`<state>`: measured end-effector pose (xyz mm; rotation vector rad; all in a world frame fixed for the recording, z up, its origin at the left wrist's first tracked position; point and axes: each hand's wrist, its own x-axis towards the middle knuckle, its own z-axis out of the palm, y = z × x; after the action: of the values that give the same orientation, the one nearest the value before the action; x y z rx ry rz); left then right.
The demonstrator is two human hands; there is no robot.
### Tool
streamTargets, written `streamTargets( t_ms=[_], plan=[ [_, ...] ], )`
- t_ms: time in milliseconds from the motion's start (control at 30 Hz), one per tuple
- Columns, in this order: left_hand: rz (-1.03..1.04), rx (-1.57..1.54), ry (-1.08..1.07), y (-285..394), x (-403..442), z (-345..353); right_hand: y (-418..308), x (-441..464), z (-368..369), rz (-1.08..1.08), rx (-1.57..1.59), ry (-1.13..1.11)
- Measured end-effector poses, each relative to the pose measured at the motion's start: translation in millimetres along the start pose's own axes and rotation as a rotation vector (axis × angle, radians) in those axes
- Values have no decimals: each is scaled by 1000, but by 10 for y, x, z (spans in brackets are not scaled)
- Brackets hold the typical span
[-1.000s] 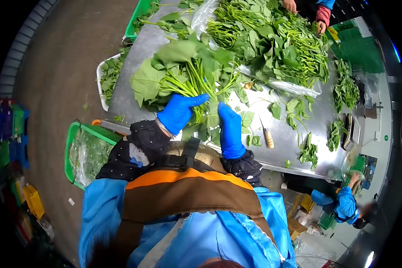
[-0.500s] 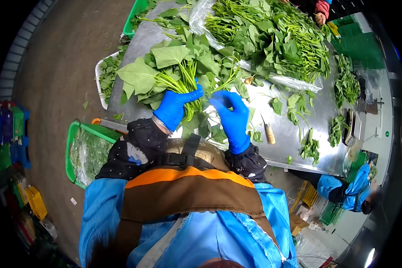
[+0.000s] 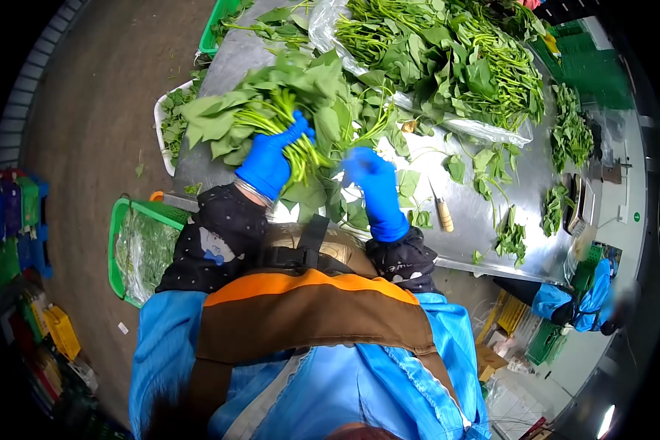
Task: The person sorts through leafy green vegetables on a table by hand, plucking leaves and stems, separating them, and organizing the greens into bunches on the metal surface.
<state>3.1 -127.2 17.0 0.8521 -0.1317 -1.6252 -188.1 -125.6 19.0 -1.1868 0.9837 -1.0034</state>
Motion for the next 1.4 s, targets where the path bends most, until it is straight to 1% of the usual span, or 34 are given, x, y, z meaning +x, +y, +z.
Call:
streamTargets(
  t_ms=[33, 67, 100, 167, 233, 267, 300, 367, 400, 467, 500, 567, 633, 667, 700, 767, 800, 900, 933, 967, 1033, 1067, 1100, 1167, 1200, 1233, 1267, 1300, 1333, 1367, 1400],
  plan=[
    [-30, -53, 15, 99, 21, -38, -106, 17, -40, 65, 234, 47],
    [-43, -56, -33, 189, 22, -75, -211, 32, -81, 118, 487, 111],
    [16, -119, -26, 209, 25, -75, -317, 46, -121, 157, 725, 188],
    [177, -13, -31, 130, 25, -44, -305, 162, -134, 29, 455, -66],
    [166, 4, -39, 13, -18, 96, -305, 168, 13, -20, 39, -157],
    [157, -51, -96, -55, -22, 144, -170, 184, 60, -4, -168, -176],
    [105, -80, -121, -94, -49, 200, -261, 162, 214, 97, -187, -209],
    [78, 22, -125, -70, -211, 403, -38, 131, 313, 262, -125, -321],
    [14, 43, -113, -22, -243, 411, -148, 140, 319, 388, -162, -377],
    [-20, 45, -129, -72, -232, 374, -454, 148, 320, 645, -238, -490],
    [-42, 46, -136, -101, -237, 356, -432, 135, 319, 615, -248, -478],
    [-56, 167, -139, -67, -284, 361, -385, 116, 294, 552, -272, -449],
    [-45, 306, -130, -23, -313, 402, -398, 109, 210, 555, -245, -443],
    [-151, 310, -119, 40, -374, 454, -416, 109, 157, 555, -232, -439],
    [-174, 462, -254, 93, -361, 414, -437, 119, 112, 520, -243, -404],
    [-242, 702, -669, 150, -508, 446, -479, 158, 10, 453, -262, -335],
    [-211, 1159, -704, 266, -685, 452, -463, 178, -57, 493, -250, -359],
    [592, 1473, -945, 568, -911, 908, -286, 153, -256, 312, -243, -543],
    [816, 1664, -928, 519, -857, 977, -707, 151, -115, 459, -167, -598],
    [1050, 1845, -896, 459, -745, 1053, -814, 109, -65, 471, -198, -631],
    [988, 2070, -801, 354, -577, 1022, -912, 58, -15, 488, -264, -691],
    [678, 2094, -759, 266, -498, 917, -867, 63, -53, 581, -342, -717],
    [369, 2092, -717, 212, -441, 863, -865, 39, -108, 569, -296, -665],
    [302, 2065, -714, 199, -327, 839, -876, -14, -263, 546, -206, -563],
    [262, 1824, -753, 237, -168, 725, -831, -38, -491, 429, -193, -398],
    [227, 1582, -777, 271, -16, 638, -756, -33, -770, 357, -189, -223],
    [-307, 1458, -464, 358, -25, 748, -611, -37, -1103, 339, -470, -39],
    [-431, 1241, -375, 390, -17, 742, -357, -107, -1463, 211, -1002, 150],
    [-471, 1165, -355, 370, -22, 723, -156, -230, -1740, 179, -1324, 200],
    [-509, 1089, -328, 339, -23, 690, -9, -361, -1921, 159, -1554, 224],
    [-528, 1037, -367, 291, 12, 644, 140, -466, -2047, 198, -1618, 196]
  ],
)
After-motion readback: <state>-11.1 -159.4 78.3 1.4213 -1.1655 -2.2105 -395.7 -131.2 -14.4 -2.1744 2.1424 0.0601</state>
